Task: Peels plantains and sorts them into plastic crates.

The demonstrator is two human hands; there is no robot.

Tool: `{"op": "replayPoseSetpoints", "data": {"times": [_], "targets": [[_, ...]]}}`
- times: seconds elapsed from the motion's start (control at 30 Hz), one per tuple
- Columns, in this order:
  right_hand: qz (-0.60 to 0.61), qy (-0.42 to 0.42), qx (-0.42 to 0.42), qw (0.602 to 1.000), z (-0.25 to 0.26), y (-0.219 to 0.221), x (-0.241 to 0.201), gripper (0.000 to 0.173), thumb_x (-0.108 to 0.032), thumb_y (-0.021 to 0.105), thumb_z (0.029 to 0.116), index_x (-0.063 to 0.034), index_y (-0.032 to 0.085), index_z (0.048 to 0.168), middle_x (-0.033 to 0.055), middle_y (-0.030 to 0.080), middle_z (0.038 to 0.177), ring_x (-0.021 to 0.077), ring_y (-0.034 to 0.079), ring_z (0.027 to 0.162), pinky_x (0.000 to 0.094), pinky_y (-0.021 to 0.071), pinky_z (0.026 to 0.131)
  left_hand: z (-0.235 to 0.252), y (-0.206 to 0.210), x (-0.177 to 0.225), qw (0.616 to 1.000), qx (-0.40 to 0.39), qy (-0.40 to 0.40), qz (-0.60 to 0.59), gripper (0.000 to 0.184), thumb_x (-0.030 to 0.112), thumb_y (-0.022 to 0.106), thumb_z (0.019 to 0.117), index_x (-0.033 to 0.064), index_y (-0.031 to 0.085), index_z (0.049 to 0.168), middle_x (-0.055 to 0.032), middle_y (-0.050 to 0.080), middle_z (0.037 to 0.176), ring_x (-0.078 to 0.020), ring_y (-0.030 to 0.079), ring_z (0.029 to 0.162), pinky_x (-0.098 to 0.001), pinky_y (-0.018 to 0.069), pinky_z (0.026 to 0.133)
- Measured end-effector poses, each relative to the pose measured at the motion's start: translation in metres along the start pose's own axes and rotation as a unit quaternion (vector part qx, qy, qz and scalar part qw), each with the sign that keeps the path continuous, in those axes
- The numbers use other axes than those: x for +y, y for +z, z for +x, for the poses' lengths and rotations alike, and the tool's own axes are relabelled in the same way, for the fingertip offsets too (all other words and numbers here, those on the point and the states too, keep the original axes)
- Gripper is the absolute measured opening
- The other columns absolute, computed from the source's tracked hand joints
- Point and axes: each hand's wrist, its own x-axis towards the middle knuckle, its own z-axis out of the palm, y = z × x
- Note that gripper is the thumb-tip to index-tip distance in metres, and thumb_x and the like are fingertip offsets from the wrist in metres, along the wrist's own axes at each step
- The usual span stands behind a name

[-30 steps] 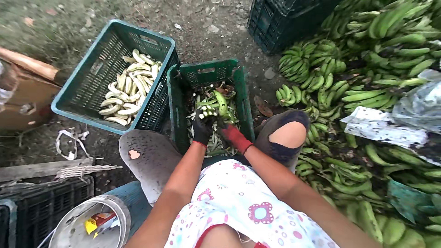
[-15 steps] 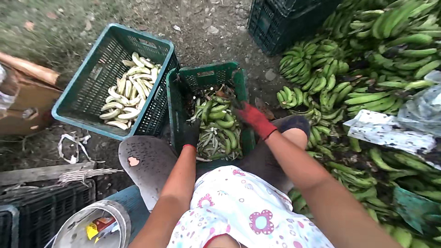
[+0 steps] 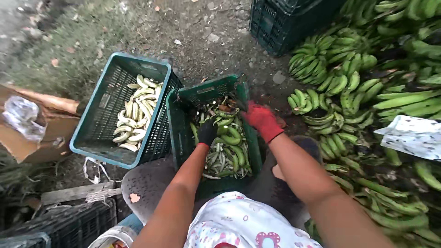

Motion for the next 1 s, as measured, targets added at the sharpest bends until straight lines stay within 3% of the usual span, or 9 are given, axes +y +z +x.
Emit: {"op": "replayPoseSetpoints", "data": {"times": [0.07, 0.13, 0.23, 0.4, 0.47, 0.57, 0.7, 0.83, 1.0], "targets": [[0.03, 0.004, 0.01, 0.999, 0.002, -0.007, -0.003, 0.057, -0.043, 0.051, 0.1061, -0.0069, 0.045, 0.15, 0.0253, 0.062, 0.135, 0.0444, 0.061, 0.125, 0.0658, 0.0476, 0.1, 0.037, 0.006, 0.008, 0.997, -0.005, 0.041, 0.066, 0.038, 0.036, 0.059, 0.1005, 0.0281, 0.061, 0.138, -0.0085, 0.06, 0.142, -0.0372, 0.062, 0.121, -0.0658, 0.0521, 0.09], [0.071, -0.01, 0.073, 0.995, -0.001, -0.001, 0.001, 0.051, -0.04, 0.053, 0.1056, -0.0053, 0.051, 0.142, 0.027, 0.067, 0.122, 0.0469, 0.066, 0.112, 0.0678, 0.0528, 0.087, 0.067, 0.014, 0.018, 0.99, -0.03, 0.052, 0.128, 0.044, 0.035, 0.065, 0.0961, 0.0306, 0.06, 0.14, -0.0059, 0.057, 0.147, -0.0383, 0.057, 0.128, -0.0674, 0.0503, 0.092], [0.103, -0.024, 0.115, 0.988, -0.005, 0.004, 0.004, 0.048, -0.042, 0.054, 0.1053, -0.0056, 0.053, 0.136, 0.0262, 0.068, 0.112, 0.0466, 0.069, 0.1, 0.0675, 0.0554, 0.078, 0.096, 0.025, 0.022, 0.983, -0.064, 0.048, 0.163, 0.052, 0.046, 0.07, 0.0913, 0.0331, 0.059, 0.141, -0.0053, 0.054, 0.15, -0.0407, 0.054, 0.132, -0.0709, 0.0477, 0.093], [0.071, -0.015, 0.019, 0.997, 0.025, -0.016, -0.006, 0.054, -0.046, 0.052, 0.1055, -0.006, 0.051, 0.142, 0.0225, 0.063, 0.133, 0.0406, 0.063, 0.122, 0.0631, 0.0502, 0.098, 0.105, 0.027, 0.019, 0.978, -0.08, 0.032, 0.192, 0.057, 0.051, 0.075, 0.0829, 0.0301, 0.063, 0.135, -0.0141, 0.063, 0.136, -0.0442, 0.061, 0.12, -0.0716, 0.049, 0.088], [0.071, -0.017, 0.021, 0.997, 0.026, -0.014, -0.006, 0.057, -0.05, 0.05, 0.1054, -0.0065, 0.052, 0.142, 0.0223, 0.063, 0.133, 0.0405, 0.063, 0.122, 0.0636, 0.0503, 0.097, 0.099, 0.015, 0.02, 0.974, -0.093, 0.035, 0.204, 0.053, 0.055, 0.074, 0.0819, 0.0295, 0.068, 0.128, -0.0126, 0.064, 0.135, -0.0428, 0.063, 0.117, -0.0701, 0.0505, 0.087], [0.066, -0.012, 0.015, 0.998, 0.025, -0.013, -0.004, 0.056, -0.05, 0.048, 0.1059, -0.0077, 0.053, 0.142, 0.0218, 0.064, 0.134, 0.0403, 0.063, 0.124, 0.0636, 0.0492, 0.1, 0.086, -0.001, 0.004, 0.984, -0.136, 0.027, 0.109, 0.052, 0.054, 0.075, 0.0837, 0.0269, 0.069, 0.127, -0.0137, 0.07, 0.123, -0.0399, 0.066, 0.111, -0.0713, 0.0496, 0.088], [0.034, -0.068, 0.002, 0.997, 0.025, -0.001, -0.003, 0.049, -0.044, 0.048, 0.1068, -0.0122, 0.054, 0.143, 0.0211, 0.065, 0.133, 0.0407, 0.062, 0.125, 0.065, 0.0477, 0.102, 0.043, -0.035, -0.012, 0.983, -0.157, 0.003, -0.091, 0.058, 0.051, 0.071, 0.0921, 0.0109, 0.064, 0.134, -0.0209, 0.068, 0.121, -0.0401, 0.065, 0.113, -0.0667, 0.0485, 0.099], [0.04, -0.2, 0.087, 0.975, 0.006, 0.041, 0.008, 0.04, -0.035, 0.065, 0.1013, -0.0195, 0.061, 0.138, 0.0196, 0.07, 0.12, 0.0417, 0.068, 0.108, 0.0682, 0.0537, 0.089, -0.011, -0.079, -0.012, 0.955, -0.122, -0.072, -0.262, 0.053, 0.046, 0.062, 0.0996, 0.0086, 0.059, 0.137, -0.0162, 0.07, 0.107, -0.0262, 0.069, 0.092, -0.049, 0.0571, 0.085], [-0.081, -0.313, 0.062, 0.944, 0.016, 0.055, 0.0, 0.046, -0.035, 0.064, 0.1006, -0.0255, 0.057, 0.145, 0.0156, 0.066, 0.132, 0.0367, 0.064, 0.119, 0.0607, 0.0504, 0.101, -0.052, -0.109, -0.039, 0.926, -0.074, -0.082, -0.36, 0.045, 0.04, 0.059, 0.1028, 0.0102, 0.06, 0.137, -0.0134, 0.071, 0.109, -0.022, 0.069, 0.092, -0.0442, 0.0578, 0.086]]}}
